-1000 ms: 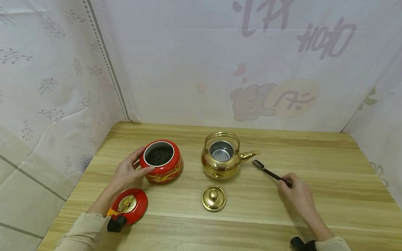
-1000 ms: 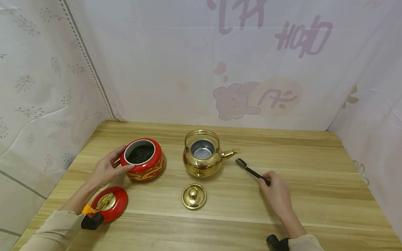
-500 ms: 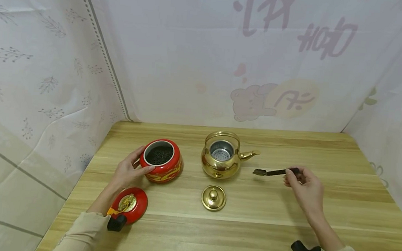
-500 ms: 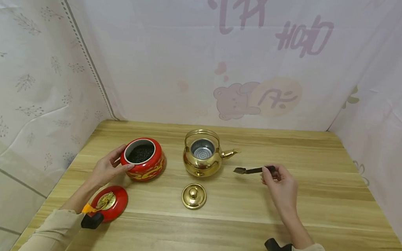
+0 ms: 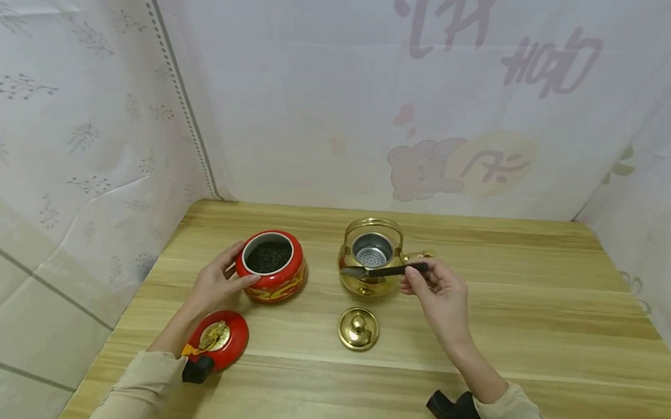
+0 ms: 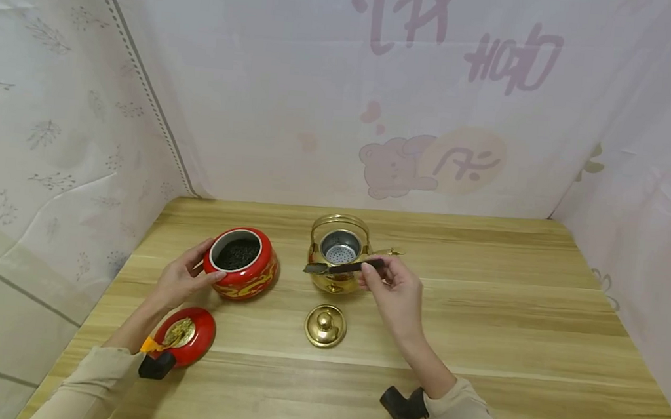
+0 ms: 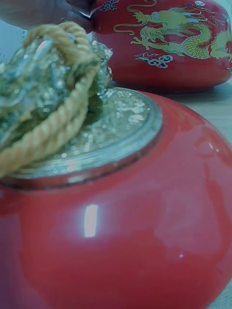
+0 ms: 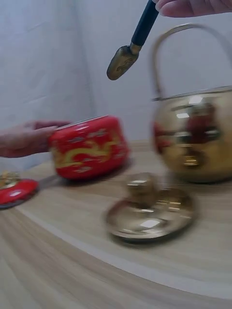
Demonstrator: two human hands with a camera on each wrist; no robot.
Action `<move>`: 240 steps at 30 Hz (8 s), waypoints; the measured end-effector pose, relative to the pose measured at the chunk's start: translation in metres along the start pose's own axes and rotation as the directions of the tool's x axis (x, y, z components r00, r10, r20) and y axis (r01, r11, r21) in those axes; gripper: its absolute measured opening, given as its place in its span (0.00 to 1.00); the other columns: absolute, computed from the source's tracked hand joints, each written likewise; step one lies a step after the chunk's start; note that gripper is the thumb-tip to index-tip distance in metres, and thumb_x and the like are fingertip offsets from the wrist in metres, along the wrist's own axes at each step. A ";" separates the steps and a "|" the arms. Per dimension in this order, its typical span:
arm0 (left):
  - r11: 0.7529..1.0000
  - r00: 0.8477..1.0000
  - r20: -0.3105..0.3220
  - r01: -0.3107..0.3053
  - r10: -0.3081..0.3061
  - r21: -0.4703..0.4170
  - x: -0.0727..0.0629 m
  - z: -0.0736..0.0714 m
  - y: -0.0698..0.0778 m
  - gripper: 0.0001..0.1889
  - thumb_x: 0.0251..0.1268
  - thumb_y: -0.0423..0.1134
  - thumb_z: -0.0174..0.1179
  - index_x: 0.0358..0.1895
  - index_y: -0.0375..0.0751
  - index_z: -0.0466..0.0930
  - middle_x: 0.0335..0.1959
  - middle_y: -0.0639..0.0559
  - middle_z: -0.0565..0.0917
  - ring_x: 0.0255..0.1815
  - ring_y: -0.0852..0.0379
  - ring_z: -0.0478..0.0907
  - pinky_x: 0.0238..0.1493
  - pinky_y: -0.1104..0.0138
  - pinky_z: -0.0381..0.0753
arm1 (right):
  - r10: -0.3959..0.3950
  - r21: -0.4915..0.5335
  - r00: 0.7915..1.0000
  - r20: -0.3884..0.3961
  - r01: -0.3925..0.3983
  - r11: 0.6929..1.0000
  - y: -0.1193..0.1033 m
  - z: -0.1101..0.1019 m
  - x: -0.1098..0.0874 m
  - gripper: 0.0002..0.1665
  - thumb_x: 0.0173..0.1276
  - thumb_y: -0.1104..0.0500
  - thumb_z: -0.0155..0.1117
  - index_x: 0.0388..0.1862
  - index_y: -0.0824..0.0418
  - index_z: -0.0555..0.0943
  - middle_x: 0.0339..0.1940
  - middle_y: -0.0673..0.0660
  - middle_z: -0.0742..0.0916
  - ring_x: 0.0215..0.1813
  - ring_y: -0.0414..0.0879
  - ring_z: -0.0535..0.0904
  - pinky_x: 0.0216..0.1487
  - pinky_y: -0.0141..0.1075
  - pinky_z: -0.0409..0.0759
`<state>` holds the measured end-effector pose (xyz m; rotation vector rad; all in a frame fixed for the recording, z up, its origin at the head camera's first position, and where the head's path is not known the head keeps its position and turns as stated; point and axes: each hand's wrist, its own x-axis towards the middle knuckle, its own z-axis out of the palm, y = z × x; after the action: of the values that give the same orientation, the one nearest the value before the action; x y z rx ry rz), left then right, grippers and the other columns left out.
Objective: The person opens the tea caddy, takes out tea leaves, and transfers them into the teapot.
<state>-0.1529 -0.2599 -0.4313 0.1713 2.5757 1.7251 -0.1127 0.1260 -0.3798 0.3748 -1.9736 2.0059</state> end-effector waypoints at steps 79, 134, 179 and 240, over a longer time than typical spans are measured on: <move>0.995 0.999 -0.021 -0.034 0.032 -0.096 -0.003 0.002 0.001 0.40 0.57 0.27 0.63 0.71 0.29 0.51 0.74 0.35 0.52 0.73 0.39 0.52 0.69 0.56 0.60 | 0.126 -0.398 0.948 0.291 0.000 0.917 0.057 0.174 0.056 0.07 0.63 0.62 0.65 0.37 0.65 0.84 0.24 0.56 0.86 0.21 0.39 0.78 0.21 0.23 0.75; 0.997 0.999 -0.027 -0.028 0.026 -0.078 -0.002 0.002 -0.001 0.41 0.57 0.31 0.65 0.72 0.35 0.53 0.74 0.41 0.53 0.73 0.44 0.54 0.67 0.62 0.62 | 0.157 -0.393 0.968 0.194 -0.070 0.917 0.062 0.185 0.049 0.07 0.61 0.59 0.67 0.36 0.61 0.87 0.32 0.55 0.88 0.35 0.44 0.83 0.35 0.27 0.81; 0.998 1.000 -0.020 -0.014 0.013 -0.054 -0.003 0.002 0.000 0.42 0.58 0.31 0.65 0.73 0.33 0.50 0.74 0.37 0.52 0.73 0.40 0.53 0.68 0.57 0.60 | 0.285 0.104 0.956 0.066 -0.291 0.951 0.017 0.149 0.023 0.12 0.65 0.68 0.60 0.43 0.76 0.80 0.37 0.77 0.83 0.19 0.32 0.72 0.21 0.20 0.75; 0.980 0.996 0.009 -0.082 0.085 -0.184 0.010 0.130 0.059 0.40 0.53 0.31 0.68 0.70 0.31 0.58 0.71 0.38 0.62 0.71 0.44 0.59 0.70 0.58 0.62 | 0.133 0.043 0.975 -0.180 -0.127 0.991 0.020 -0.017 0.004 0.16 0.64 0.64 0.62 0.45 0.77 0.78 0.27 0.50 0.85 0.20 0.38 0.74 0.20 0.24 0.77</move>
<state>-0.1469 -0.1175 -0.4262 0.2902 2.4134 1.9683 -0.1238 0.1430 -0.3968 0.0657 -1.8997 2.0697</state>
